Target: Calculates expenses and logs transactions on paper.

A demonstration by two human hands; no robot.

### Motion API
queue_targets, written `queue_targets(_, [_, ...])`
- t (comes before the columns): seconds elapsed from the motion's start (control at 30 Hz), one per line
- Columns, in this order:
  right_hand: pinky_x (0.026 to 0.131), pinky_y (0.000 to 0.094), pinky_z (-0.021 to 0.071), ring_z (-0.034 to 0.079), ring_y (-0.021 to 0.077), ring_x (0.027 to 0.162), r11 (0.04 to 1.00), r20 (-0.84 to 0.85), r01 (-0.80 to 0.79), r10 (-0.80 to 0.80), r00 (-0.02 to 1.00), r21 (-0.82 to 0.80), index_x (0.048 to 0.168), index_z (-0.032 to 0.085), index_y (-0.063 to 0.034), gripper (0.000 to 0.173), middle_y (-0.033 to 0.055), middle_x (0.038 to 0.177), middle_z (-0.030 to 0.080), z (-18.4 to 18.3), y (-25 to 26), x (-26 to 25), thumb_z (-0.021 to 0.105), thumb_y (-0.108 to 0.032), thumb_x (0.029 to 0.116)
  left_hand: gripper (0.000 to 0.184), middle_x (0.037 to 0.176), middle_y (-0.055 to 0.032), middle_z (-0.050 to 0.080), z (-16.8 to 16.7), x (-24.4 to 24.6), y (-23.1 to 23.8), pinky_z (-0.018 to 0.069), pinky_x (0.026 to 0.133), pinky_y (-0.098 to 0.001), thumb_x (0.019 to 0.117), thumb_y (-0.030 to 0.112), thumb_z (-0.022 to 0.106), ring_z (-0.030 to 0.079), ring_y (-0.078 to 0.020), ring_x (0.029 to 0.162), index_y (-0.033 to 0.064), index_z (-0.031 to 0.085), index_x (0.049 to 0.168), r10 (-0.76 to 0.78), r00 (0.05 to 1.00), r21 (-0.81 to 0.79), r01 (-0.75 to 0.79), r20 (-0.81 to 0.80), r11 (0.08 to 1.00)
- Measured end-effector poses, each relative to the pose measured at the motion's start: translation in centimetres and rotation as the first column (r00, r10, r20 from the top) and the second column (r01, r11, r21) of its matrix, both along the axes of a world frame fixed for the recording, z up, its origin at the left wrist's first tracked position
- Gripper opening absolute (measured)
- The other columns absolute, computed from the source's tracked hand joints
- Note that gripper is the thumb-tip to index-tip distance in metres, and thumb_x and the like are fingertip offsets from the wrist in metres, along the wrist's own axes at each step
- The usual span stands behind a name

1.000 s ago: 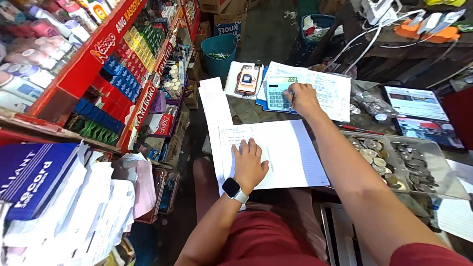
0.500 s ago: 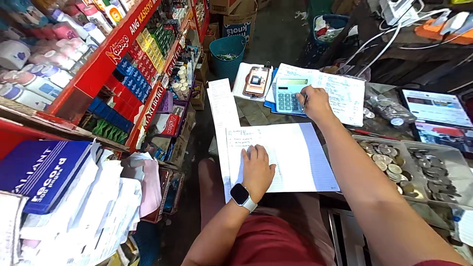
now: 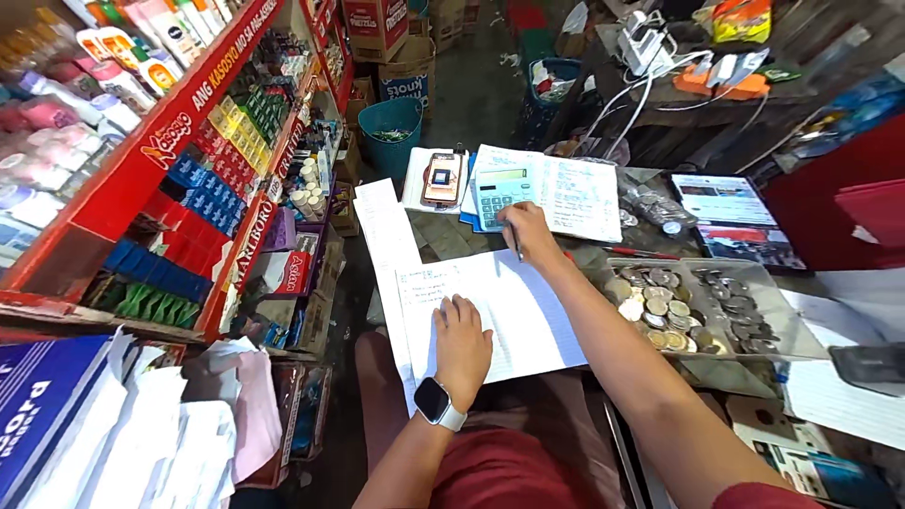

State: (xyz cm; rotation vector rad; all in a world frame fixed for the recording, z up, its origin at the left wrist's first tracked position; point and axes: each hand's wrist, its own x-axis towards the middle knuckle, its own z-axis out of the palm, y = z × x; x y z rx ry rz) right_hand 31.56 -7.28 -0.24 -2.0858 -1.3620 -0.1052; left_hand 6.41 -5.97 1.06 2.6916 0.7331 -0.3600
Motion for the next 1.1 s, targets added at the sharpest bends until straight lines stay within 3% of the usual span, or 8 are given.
queue_targets(0.17, [0.1,0.0632,0.0434,0.062,0.0462,0.112,0.999,0.093,0.023,-0.021,0.995,-0.024,0.104,0.07,0.0004,0.016,0.0202,0.1,0.072,-1.0,0.0,-0.1,0.058,0.0,0.0935,0.065,0.163,-0.0263,0.03,-0.5,0.0,-0.1,0.0207,0.121,-0.0619,0.1084,0.04,0.039,0.026,-0.0445,0.152,-0.0041,0.035,0.156,0.012,1.0,0.015,-0.012,0.017,1.0])
queue_targets(0.27, [0.101,0.0621,0.0453,0.061,0.0473,0.114,0.983,-0.08,0.177,-0.173,0.982,0.039,0.113,0.068,0.0056,0.022,0.0262,0.109,0.068,-1.5,-0.9,0.2,0.055,0.002,0.0965,0.065,0.164,-0.0264,0.029,-0.3,0.0,0.0,0.0205,0.121,-0.0623,0.1087,0.04,0.039,0.026,-0.0451,0.152,-0.0044,0.035,0.156,0.006,1.0,0.012,-0.007,0.007,1.0])
queue_targets(0.37, [0.096,0.0576,0.0485,0.063,0.0469,0.107,0.91,-0.209,0.383,-0.348,0.914,0.158,0.115,0.063,0.0089,0.022,0.0285,0.107,0.067,-1.3,-1.6,0.8,0.049,0.001,0.0995,0.065,0.164,-0.0267,0.029,-0.2,-0.1,-0.1,0.0203,0.121,-0.0623,0.1088,0.04,0.039,0.025,-0.0457,0.152,-0.0043,0.034,0.156,0.006,1.0,0.009,-0.006,0.006,1.0])
queue_targets(0.47, [0.1,0.0587,0.0461,0.06,0.0489,0.112,0.931,-0.18,0.33,-0.301,0.936,0.159,0.116,0.065,0.0082,0.025,0.0293,0.111,0.066,-0.7,-1.4,1.4,0.049,0.005,0.0963,0.065,0.163,-0.0279,0.029,-0.1,-0.1,0.0,0.0212,0.121,-0.0623,0.1085,0.039,0.04,0.026,-0.0463,0.152,-0.0056,0.035,0.155,0.005,1.0,0.005,-0.005,0.024,1.0])
queue_targets(0.63, [0.103,0.0673,0.0382,0.056,0.052,0.12,0.967,-0.068,0.253,-0.254,0.965,-0.02,0.117,0.068,0.0033,0.024,0.0268,0.112,0.069,-0.2,-0.6,2.2,0.055,0.003,0.0962,0.065,0.164,-0.0271,0.029,-0.1,-0.1,0.0,0.0205,0.121,-0.0618,0.1086,0.039,0.039,0.025,-0.0454,0.152,-0.0048,0.034,0.156,0.01,1.0,-0.002,-0.01,0.005,1.0])
queue_targets(0.83, [0.102,0.065,0.0417,0.06,0.0487,0.115,0.994,0.041,0.109,-0.109,0.993,0.003,0.11,0.07,0.0024,0.021,0.0228,0.105,0.071,-1.1,-1.2,0.5,0.056,0.004,0.0935,0.064,0.163,-0.027,0.03,-0.3,-0.1,-0.1,0.0212,0.121,-0.0619,0.1086,0.039,0.039,0.026,-0.0456,0.152,-0.0048,0.035,0.155,0.006,1.0,0.015,-0.006,0.02,1.0])
queue_targets(1.03, [0.1,0.0639,0.0414,0.063,0.0465,0.109,0.991,0.121,0.133,-0.133,0.984,0.011,0.1,0.07,0.0031,0.014,0.0209,0.095,0.072,-0.9,-1.7,-0.8,0.058,-0.001,0.0937,0.065,0.163,-0.0268,0.029,-0.3,0.0,-0.1,0.0204,0.121,-0.062,0.1086,0.04,0.039,0.026,-0.0451,0.152,-0.0044,0.034,0.156,0.011,1.0,0.012,-0.011,0.007,1.0])
queue_targets(1.1, [0.1,0.0637,0.0421,0.063,0.0468,0.11,0.991,0.12,0.127,-0.13,0.984,0.03,0.103,0.069,0.0032,0.015,0.0211,0.097,0.072,-0.6,-0.9,-0.6,0.057,-0.001,0.0938,0.065,0.164,-0.027,0.029,-0.2,0.0,0.0,0.0204,0.121,-0.0616,0.1086,0.04,0.039,0.026,-0.0451,0.152,-0.0047,0.034,0.156,0.008,1.0,0.009,-0.008,0.004,1.0])
